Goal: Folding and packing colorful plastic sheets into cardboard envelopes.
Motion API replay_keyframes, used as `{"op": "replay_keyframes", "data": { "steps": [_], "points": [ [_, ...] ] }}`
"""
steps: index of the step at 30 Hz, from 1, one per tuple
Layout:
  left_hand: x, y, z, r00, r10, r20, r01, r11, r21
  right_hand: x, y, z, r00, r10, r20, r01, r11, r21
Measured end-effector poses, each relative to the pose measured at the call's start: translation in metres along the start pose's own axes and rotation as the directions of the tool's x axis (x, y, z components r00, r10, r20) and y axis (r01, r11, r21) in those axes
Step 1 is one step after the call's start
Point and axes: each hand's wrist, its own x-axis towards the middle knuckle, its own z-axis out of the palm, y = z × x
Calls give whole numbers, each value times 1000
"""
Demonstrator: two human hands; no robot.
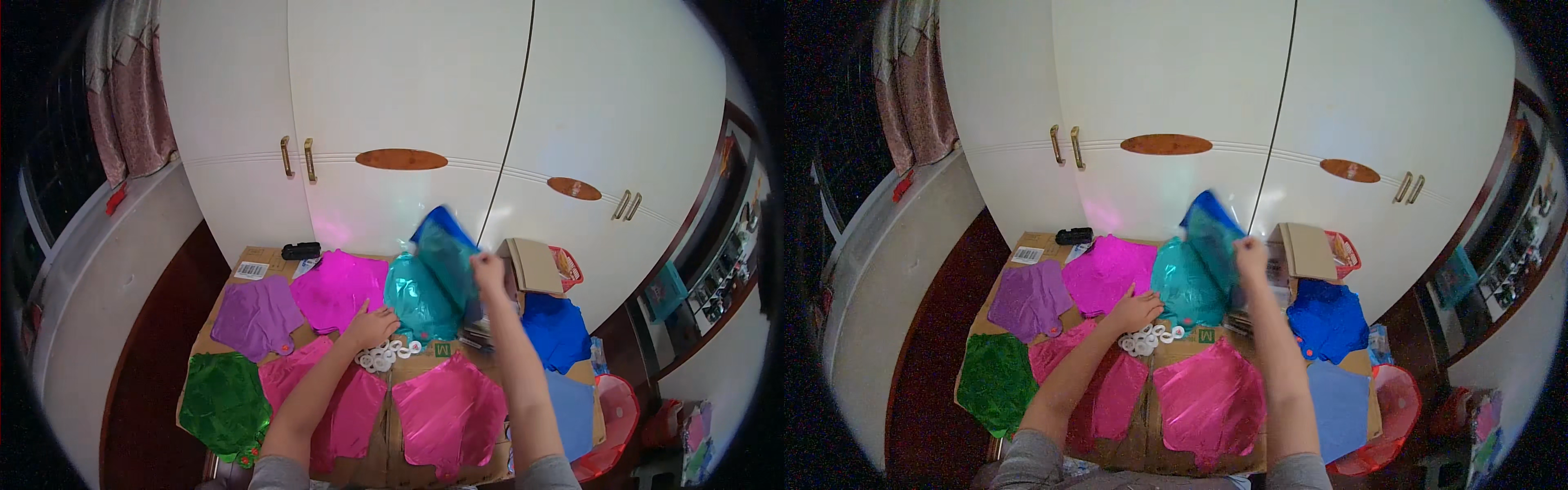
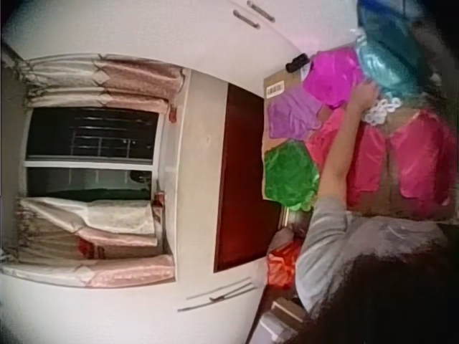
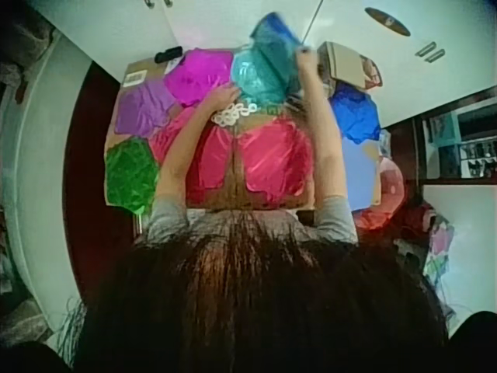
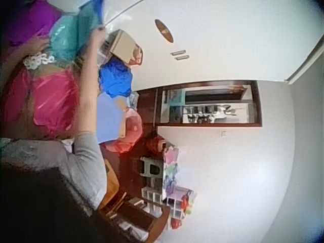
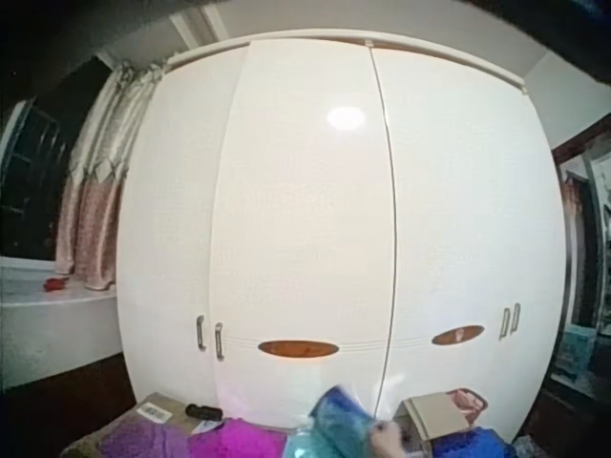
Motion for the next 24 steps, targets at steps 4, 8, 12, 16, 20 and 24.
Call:
{"op": "replay_keyframes", "data": {
  "steps": [4,8,12,16,20,24],
  "points": [
    [-7,3,-6,999,-37,28,36,999,27,39,-56,-53,960,-35,-277,42,999,19],
    [-6,-7,3,1000,-27,-4,27,997,66,40,-123,-68,856,-377,-353,331,925,-187],
    [-3,5,-9,995,-63,80,58,996,62,15,-178,-46,743,-608,-279,525,788,-321],
    [-3,4,-7,997,-44,71,38,997,72,11,-231,-37,723,-607,-329,518,792,-324],
    [-6,3,4,999,-5,-46,8,997,72,32,-256,-58,668,-660,-342,538,747,-391],
    [-7,0,6,995,22,-97,-13,996,93,34,-270,-65,659,-713,-239,556,675,-485]
  ]
}}
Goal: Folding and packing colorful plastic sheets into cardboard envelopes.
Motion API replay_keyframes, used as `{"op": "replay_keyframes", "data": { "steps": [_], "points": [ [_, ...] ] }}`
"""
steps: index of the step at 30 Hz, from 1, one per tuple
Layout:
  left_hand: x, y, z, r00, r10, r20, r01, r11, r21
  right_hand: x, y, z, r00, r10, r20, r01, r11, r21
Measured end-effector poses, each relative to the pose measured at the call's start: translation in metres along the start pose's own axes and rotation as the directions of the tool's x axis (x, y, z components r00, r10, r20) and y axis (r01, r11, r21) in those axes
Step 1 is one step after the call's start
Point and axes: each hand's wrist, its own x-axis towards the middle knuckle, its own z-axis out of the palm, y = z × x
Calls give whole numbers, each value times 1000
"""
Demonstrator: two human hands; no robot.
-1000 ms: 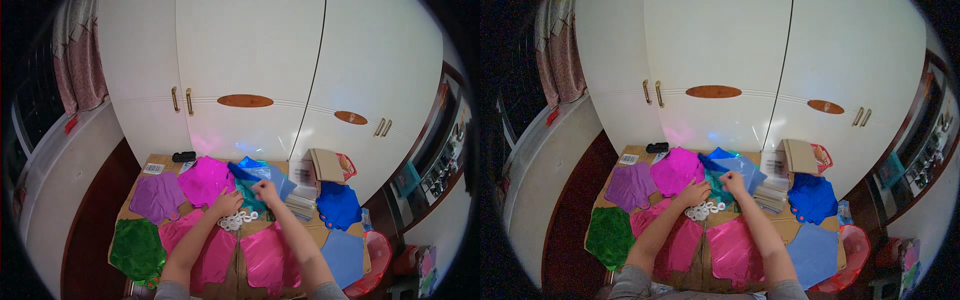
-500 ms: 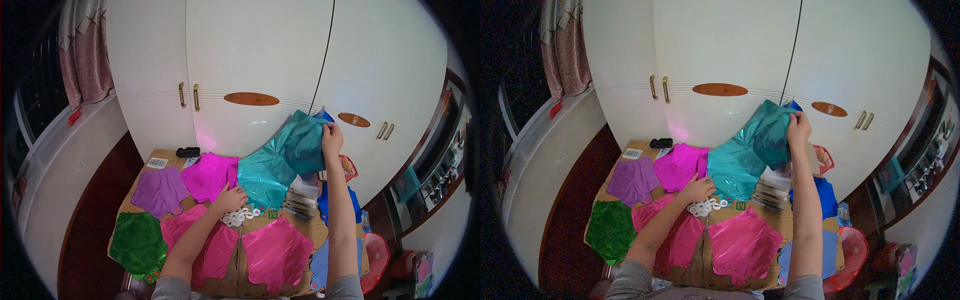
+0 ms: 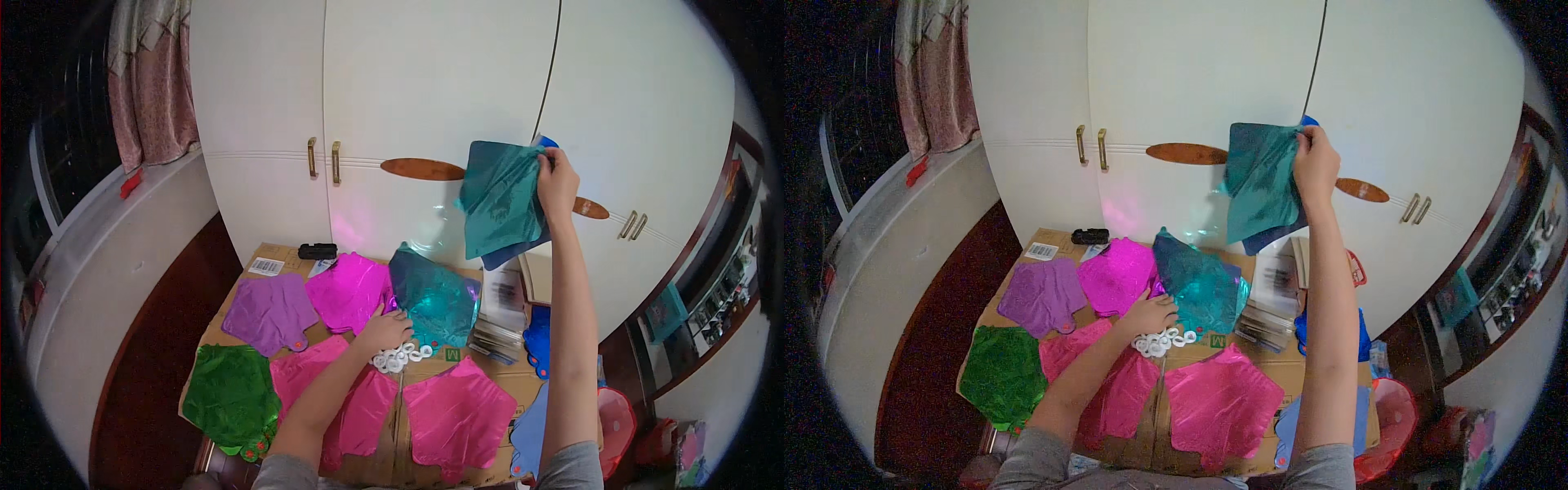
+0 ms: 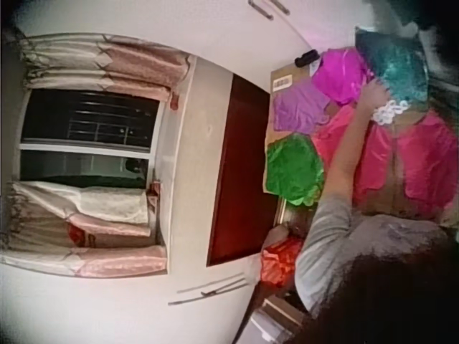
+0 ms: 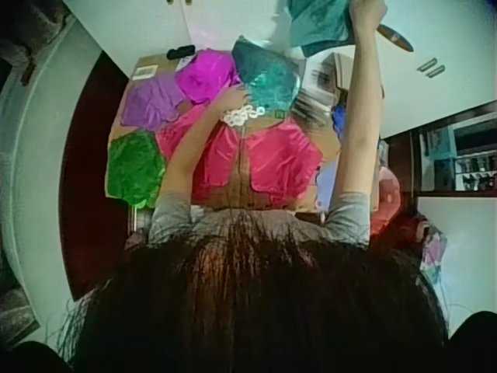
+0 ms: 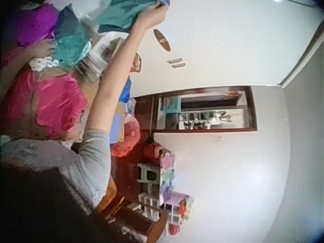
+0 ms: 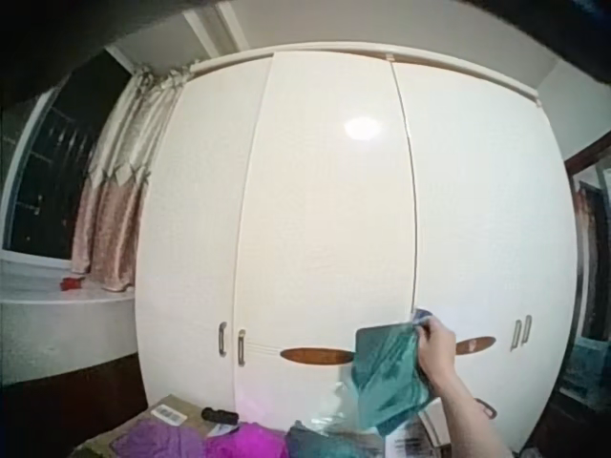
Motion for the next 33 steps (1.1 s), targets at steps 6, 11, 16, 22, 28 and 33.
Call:
{"op": "replay_keyframes", "data": {
  "steps": [6,11,16,22,28,33],
  "points": [
    [6,8,-12,999,-8,46,7,1000,26,-38,-47,19,959,-247,139,256,965,-48],
    [5,11,-15,994,-39,98,39,999,7,-72,-77,37,797,-575,186,584,812,10],
    [2,8,-8,997,-40,71,37,998,48,-131,-99,90,494,-866,79,820,495,287],
    [-11,24,-18,999,40,-13,-41,994,-102,-286,-90,165,230,-855,464,726,468,503],
    [-89,-4,-55,978,18,207,37,965,-261,-342,-103,184,229,-795,562,549,582,600],
    [-145,-50,-103,929,-342,137,363,916,-172,-336,-138,161,163,-619,768,352,764,540]
  ]
}}
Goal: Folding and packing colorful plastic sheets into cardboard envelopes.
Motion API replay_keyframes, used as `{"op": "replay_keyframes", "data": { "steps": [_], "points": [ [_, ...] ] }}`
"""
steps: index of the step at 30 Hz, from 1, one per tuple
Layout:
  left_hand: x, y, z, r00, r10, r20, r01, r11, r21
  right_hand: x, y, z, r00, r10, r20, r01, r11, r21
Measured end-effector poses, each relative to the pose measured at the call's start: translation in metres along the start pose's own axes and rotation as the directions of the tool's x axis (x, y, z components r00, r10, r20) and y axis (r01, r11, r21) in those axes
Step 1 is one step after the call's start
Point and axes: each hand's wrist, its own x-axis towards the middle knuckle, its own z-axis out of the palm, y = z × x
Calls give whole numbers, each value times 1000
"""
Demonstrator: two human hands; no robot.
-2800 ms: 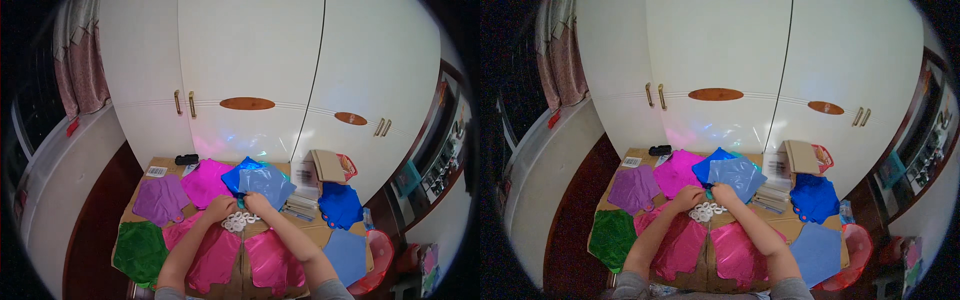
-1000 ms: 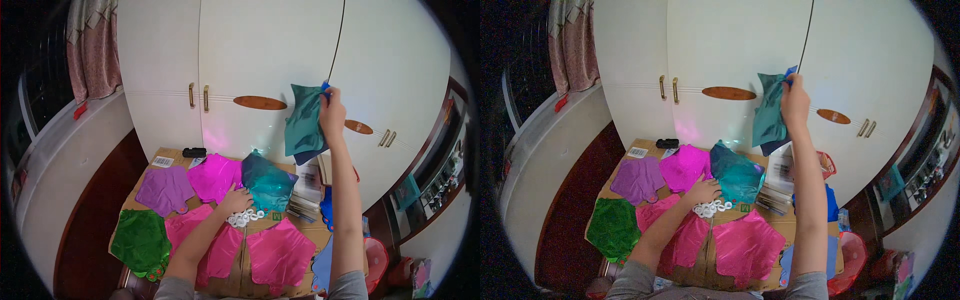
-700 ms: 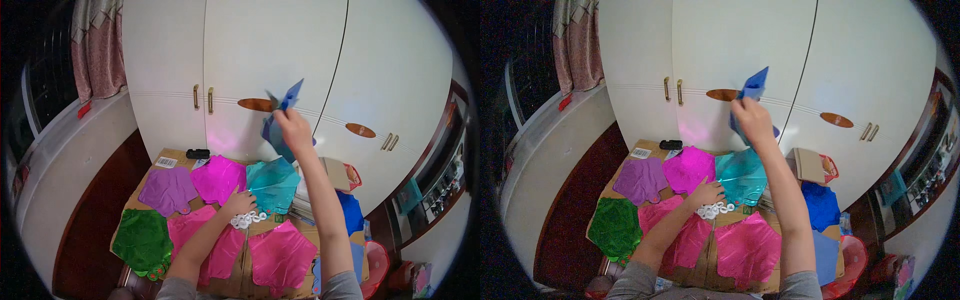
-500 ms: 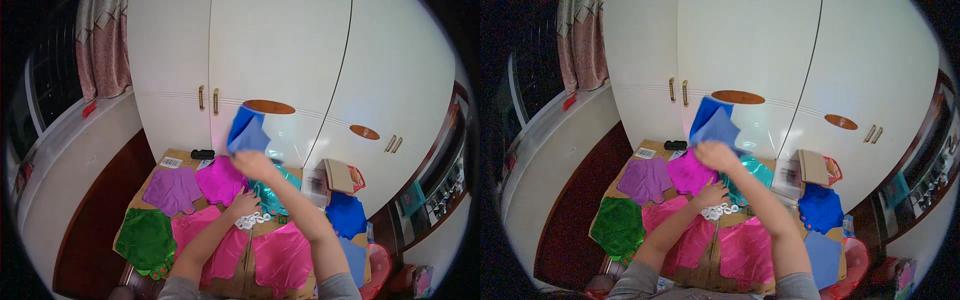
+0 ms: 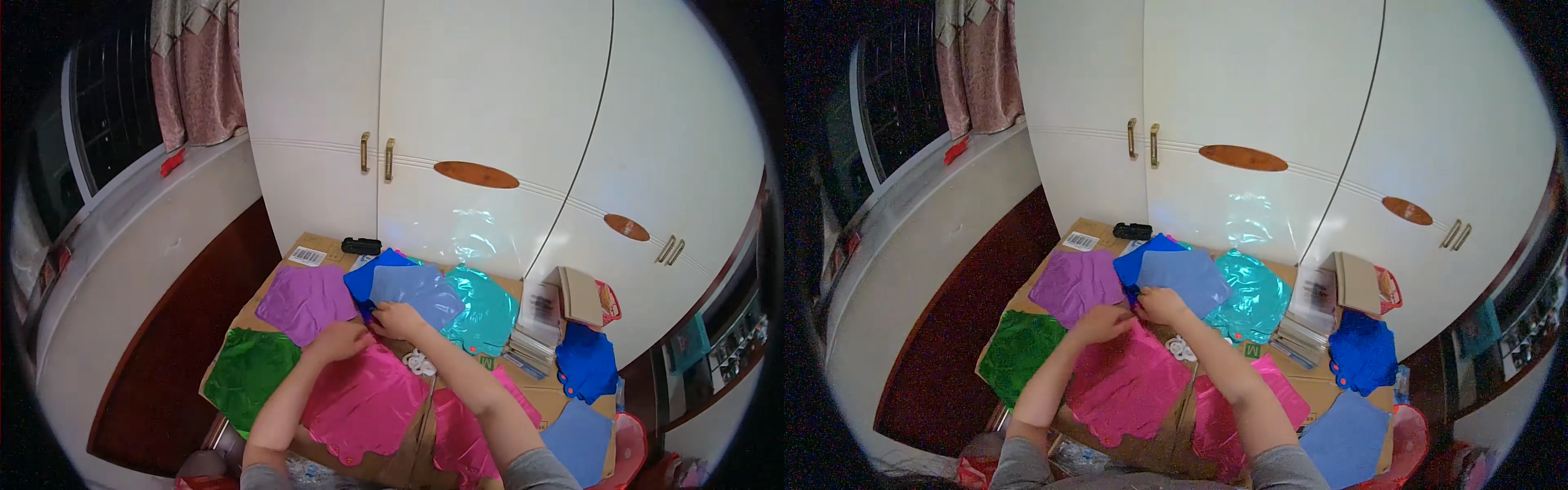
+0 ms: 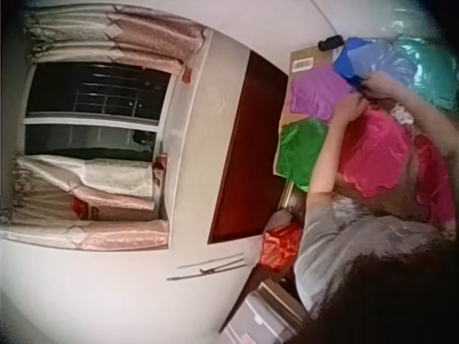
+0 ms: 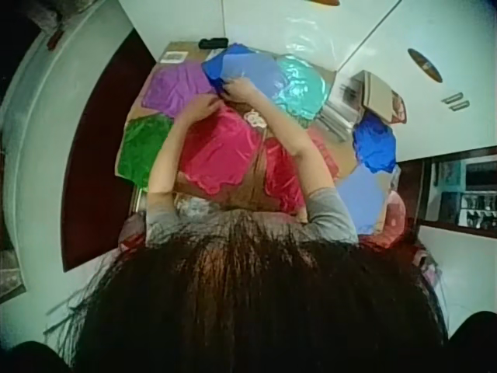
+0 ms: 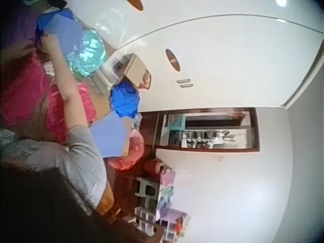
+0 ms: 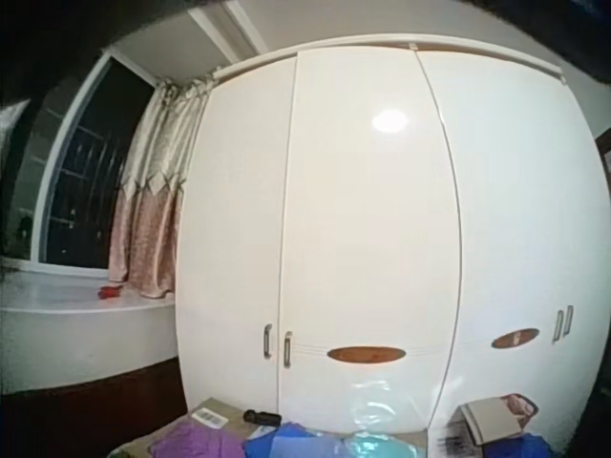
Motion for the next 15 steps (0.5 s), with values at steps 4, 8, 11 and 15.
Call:
{"op": "replay_keyframes", "data": {
  "steps": [4,8,11,15],
  "points": [
    [1,-31,3,993,-74,-88,77,996,36,-2,6,15,998,11,-69,-12,1000,-6],
    [10,-36,14,982,-54,-179,58,998,16,2,13,30,970,207,-129,-189,973,134],
    [19,-36,24,899,25,-437,-13,999,32,2,14,31,925,336,-178,-277,916,292],
    [36,-31,24,914,18,-405,-35,999,-34,-1,22,36,853,465,-235,-330,832,447]
  ]
}}
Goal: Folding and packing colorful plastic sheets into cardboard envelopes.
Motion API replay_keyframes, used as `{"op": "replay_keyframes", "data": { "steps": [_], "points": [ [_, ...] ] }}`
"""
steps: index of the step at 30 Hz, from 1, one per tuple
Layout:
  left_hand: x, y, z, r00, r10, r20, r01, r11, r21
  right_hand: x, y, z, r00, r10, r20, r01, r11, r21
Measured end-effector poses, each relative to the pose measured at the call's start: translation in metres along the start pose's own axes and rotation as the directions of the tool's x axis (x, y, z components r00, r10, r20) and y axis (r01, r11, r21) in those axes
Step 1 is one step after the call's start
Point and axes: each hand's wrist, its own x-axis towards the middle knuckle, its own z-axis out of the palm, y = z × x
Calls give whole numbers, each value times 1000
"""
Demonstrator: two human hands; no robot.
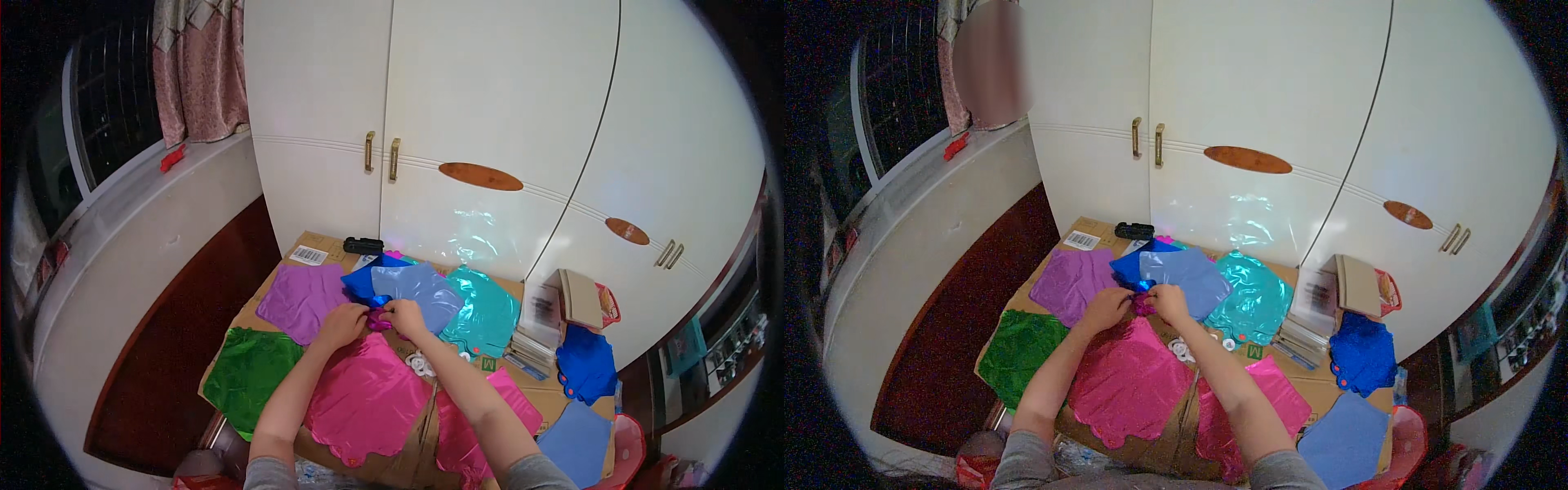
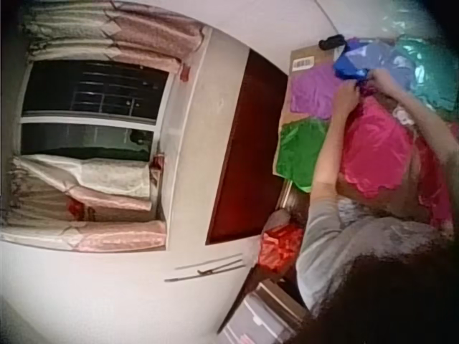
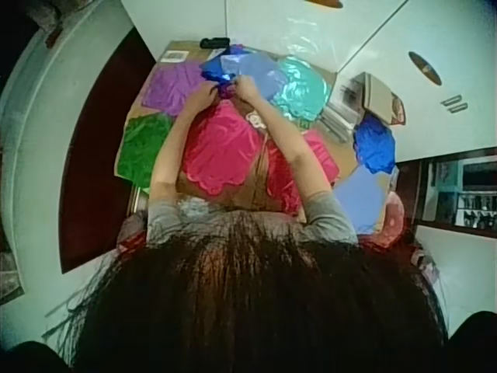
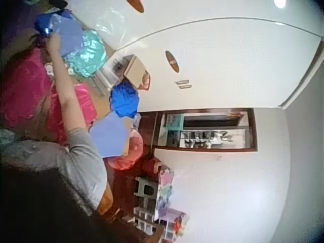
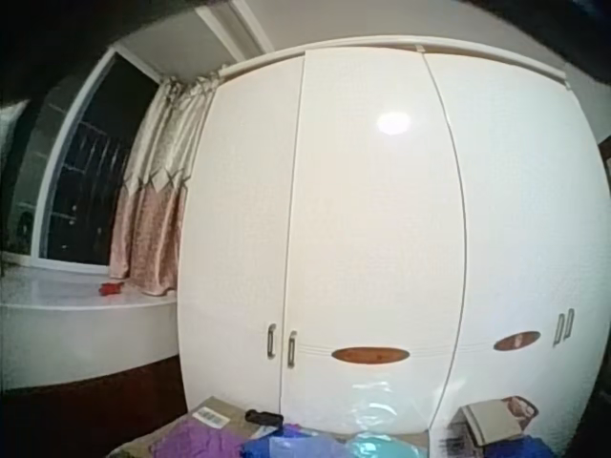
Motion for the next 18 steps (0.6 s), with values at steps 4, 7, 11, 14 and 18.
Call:
{"op": "replay_keyframes", "data": {
  "steps": [4,7,11,14,18],
  "points": [
    [9,-17,12,995,93,44,-98,988,121,4,-4,-4,997,71,18,-72,996,56],
    [16,1,2,993,65,103,-90,960,265,4,4,-5,996,86,-12,-85,994,67],
    [21,-6,11,987,130,93,-151,949,278,6,4,-10,966,240,91,-256,928,270],
    [34,-26,31,971,88,223,-144,957,251,18,17,-13,952,287,105,-305,865,400],
    [41,-7,24,915,-20,403,-110,949,296,33,34,-46,916,401,4,-323,732,600]
  ]
}}
